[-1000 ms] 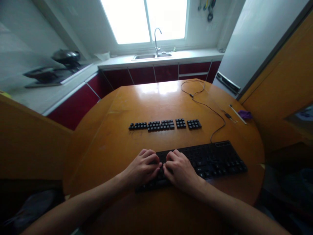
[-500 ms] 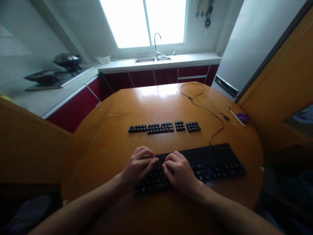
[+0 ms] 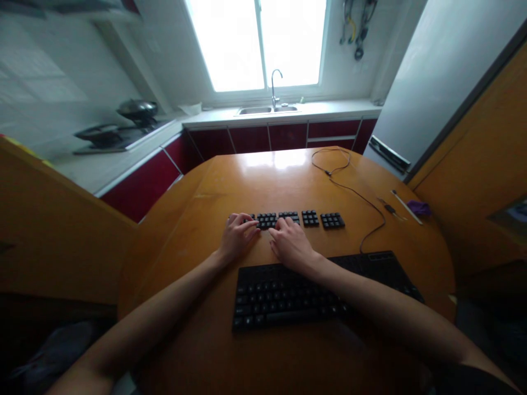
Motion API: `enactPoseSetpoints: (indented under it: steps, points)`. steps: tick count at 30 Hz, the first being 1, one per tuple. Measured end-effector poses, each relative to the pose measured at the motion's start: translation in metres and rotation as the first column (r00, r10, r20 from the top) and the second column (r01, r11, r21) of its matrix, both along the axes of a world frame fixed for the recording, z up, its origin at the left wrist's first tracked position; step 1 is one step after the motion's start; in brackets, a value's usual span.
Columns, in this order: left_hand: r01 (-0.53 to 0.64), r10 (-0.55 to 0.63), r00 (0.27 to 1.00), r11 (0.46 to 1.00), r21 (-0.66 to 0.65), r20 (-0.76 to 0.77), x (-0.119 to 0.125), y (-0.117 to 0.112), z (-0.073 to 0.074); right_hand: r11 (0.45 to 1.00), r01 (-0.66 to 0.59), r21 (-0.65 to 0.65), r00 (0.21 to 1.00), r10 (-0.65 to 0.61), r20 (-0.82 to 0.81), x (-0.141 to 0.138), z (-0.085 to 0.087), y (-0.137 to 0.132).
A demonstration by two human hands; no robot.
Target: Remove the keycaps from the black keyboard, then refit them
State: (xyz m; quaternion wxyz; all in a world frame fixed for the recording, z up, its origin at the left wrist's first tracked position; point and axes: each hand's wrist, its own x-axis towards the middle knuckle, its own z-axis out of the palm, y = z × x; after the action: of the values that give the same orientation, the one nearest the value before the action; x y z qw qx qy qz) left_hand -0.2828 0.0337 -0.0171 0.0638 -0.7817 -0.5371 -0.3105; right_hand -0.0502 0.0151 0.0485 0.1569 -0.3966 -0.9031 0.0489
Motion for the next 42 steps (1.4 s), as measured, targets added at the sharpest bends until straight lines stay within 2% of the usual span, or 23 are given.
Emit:
enactPoseSetpoints:
  steps: [5,10,15,23,25,28,33,37,42]
  points:
    - [0.023,-0.023,0.998,1.0,0.012,-0.057,-0.001,-0.001,-0.004,0.999,0.011,0.048,0.991,-0.018,0.134,-0.028,-0.016,0.031]
    - [0.068,-0.068,0.998,0.997,0.03,0.003,-0.002,0.001,-0.01,0.997,-0.059,0.056,0.984,0.049,0.172,-0.038,-0.024,0.046]
    - [0.146,-0.145,0.988,0.989,-0.009,0.051,-0.002,0.001,-0.014,0.99,-0.131,0.051,0.981,0.122,0.152,-0.039,-0.027,0.048]
    - [0.156,-0.153,0.984,0.987,-0.029,0.094,-0.001,-0.008,-0.008,0.987,-0.157,-0.027,0.983,0.159,0.087,-0.039,-0.028,0.038]
    - [0.153,-0.149,0.984,0.987,-0.038,0.1,-0.002,-0.011,-0.006,0.989,-0.142,-0.038,0.988,0.144,0.051,-0.032,-0.026,0.035]
    - [0.159,-0.151,0.976,0.986,-0.045,0.156,0.002,-0.018,0.0,0.99,-0.119,-0.078,0.986,0.109,-0.126,-0.013,-0.021,0.026]
    - [0.253,-0.214,0.928,0.963,-0.093,0.305,0.033,-0.047,0.02,0.98,-0.119,-0.158,0.912,0.045,-0.407,0.039,-0.014,-0.004]
    - [0.402,-0.322,0.882,0.895,-0.193,0.345,0.068,-0.083,0.034,0.961,-0.151,-0.233,0.869,0.017,-0.495,0.071,-0.016,-0.036]
    - [0.461,-0.364,0.863,0.851,-0.251,0.352,0.089,-0.103,0.033,0.947,-0.192,-0.258,0.849,0.028,-0.528,0.082,-0.026,-0.064]
